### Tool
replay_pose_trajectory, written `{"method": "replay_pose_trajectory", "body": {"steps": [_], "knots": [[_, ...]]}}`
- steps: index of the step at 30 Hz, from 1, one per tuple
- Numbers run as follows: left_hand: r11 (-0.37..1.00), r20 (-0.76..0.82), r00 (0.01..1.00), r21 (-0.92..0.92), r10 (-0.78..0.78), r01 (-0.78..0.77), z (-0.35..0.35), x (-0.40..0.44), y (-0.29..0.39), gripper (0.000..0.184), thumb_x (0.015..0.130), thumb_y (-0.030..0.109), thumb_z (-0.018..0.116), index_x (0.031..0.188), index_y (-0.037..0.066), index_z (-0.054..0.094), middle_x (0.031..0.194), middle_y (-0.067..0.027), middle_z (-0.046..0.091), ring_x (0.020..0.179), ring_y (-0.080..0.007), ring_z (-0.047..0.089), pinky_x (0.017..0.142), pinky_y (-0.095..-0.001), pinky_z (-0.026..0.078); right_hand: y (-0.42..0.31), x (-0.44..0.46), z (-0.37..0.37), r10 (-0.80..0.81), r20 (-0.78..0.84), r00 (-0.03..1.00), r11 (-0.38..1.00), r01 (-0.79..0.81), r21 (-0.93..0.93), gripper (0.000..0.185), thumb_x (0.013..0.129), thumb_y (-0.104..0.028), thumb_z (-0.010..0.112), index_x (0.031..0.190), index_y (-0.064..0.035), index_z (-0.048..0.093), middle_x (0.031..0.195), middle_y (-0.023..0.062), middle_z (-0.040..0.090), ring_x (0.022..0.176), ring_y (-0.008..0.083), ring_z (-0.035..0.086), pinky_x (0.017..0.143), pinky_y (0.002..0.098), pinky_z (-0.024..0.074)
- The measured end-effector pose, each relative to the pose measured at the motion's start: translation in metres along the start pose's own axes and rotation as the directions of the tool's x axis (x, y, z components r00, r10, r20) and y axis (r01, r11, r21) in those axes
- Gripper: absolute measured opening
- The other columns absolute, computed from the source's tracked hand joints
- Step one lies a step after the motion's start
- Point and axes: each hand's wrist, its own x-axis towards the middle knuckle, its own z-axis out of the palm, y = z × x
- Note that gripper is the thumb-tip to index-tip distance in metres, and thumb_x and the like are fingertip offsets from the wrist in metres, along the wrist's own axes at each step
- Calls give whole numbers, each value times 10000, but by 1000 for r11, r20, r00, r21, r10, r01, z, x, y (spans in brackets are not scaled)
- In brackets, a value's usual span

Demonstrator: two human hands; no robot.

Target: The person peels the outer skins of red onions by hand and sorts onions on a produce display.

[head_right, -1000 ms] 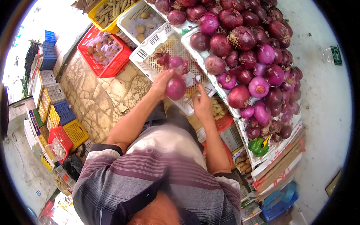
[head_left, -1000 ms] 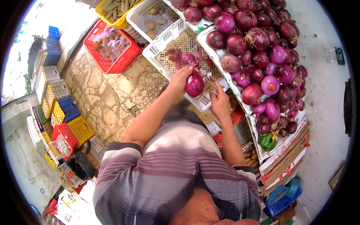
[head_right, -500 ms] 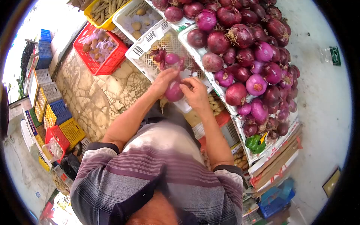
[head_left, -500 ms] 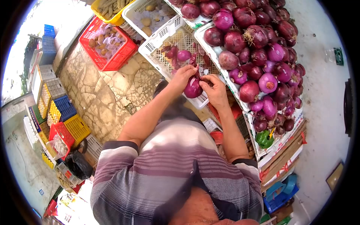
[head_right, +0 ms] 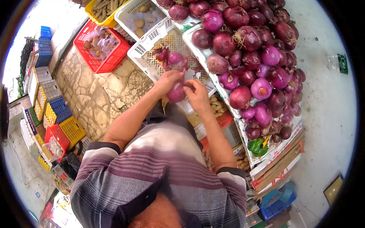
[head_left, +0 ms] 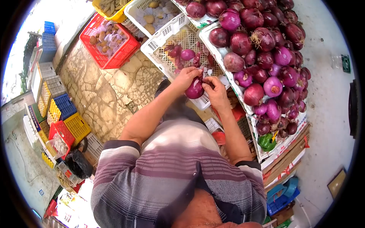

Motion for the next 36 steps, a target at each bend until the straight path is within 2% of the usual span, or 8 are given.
{"method": "replay_pose_trajectory", "body": {"steps": [6, 9, 18, 24, 27, 30, 33, 36], "knots": [[997, -20, 997, -15, -74, 73, 2, 0, 4, 272, 974, 243, 644, 961, -26, 681, 859, -40, 645, 765, -112, 566, 676, -271, 461, 6, -2, 1, 4, 9, 1000, 999, -3, -38, 158, 908, -63, 678, 1044, 16, 677, 971, 72, 615, 802, 141, 595, 721, 269, 490], [994, -46, 996, 67, -78, 81, 4, -4, 11, 274, 971, 244, 651, 962, -28, 680, 857, -42, 644, 753, -114, 565, 664, -277, 461, 12, -1, 1, 35, 30, 999, 999, -35, -24, 160, 906, -67, 676, 1041, 18, 666, 980, 78, 601, 826, 148, 594, 738, 273, 490], [973, -59, 979, 112, -195, 200, -1, 5, 19, 286, 957, 278, 665, 934, -6, 696, 894, -81, 683, 793, -155, 622, 691, -297, 513, 21, 1, -2, 99, 165, 981, 992, -85, -89, 164, 923, -97, 652, 1017, 21, 587, 952, 102, 596, 858, 187, 588, 773, 324, 492], [953, 69, 959, 154, -275, 263, -16, 17, 0, 319, 977, 288, 651, 1120, 3, 663, 970, -88, 688, 777, -153, 655, 637, -293, 534, 9, 8, -5, 158, 165, 974, 985, -144, -91, 177, 953, -131, 627, 1027, 20, 572, 901, 82, 597, 819, 167, 574, 749, 326, 490], [912, 166, 898, 16, -407, 410, -18, 9, -3, 345, 987, 290, 640, 1184, 8, 641, 970, -82, 685, 756, -139, 656, 601, -275, 526, 23, 10, -6, 121, 145, 982, 983, -98, -157, 180, 962, -134, 620, 1030, 24, 568, 888, 78, 596, 801, 154, 571, 732, 314, 486], [917, 103, 912, 13, -397, 398, -12, -6, 13, 322, 996, 266, 627, 1183, 5, 644, 973, -75, 685, 758, -139, 665, 599, -275, 537, 19, 8, -4, 164, 125, 979, 984, -154, -88, 164, 968, -132, 616, 1022, 16, 572, 887, 61, 599, 793, 135, 565, 728, 298, 482], [890, 72, 890, 123, -450, 440, -14, -13, 28, 332, 998, 252, 622, 1206, -6, 644, 1011, -85, 689, 818, -153, 678, 679, -284, 566, 24, 5, -3, 202, 106, 974, 979, -204, 15, 145, 965, -123, 628, 1012, 10, 591, 883, 36, 608, 792, 116, 563, 718, 288, 478], [959, 67, 963, -98, -261, 267, -23, -1, -5, 294, 1011, 261, 612, 1137, -3, 644, 954, -66, 658, 807, -146, 631, 689, -319, 546, 22, 2, -3, 243, 112, 964, 966, -251, 68, 131, 959, -111, 645, 1009, 6, 617, 883, 17, 616, 795, 93, 557, 707, 266, 474]]}}
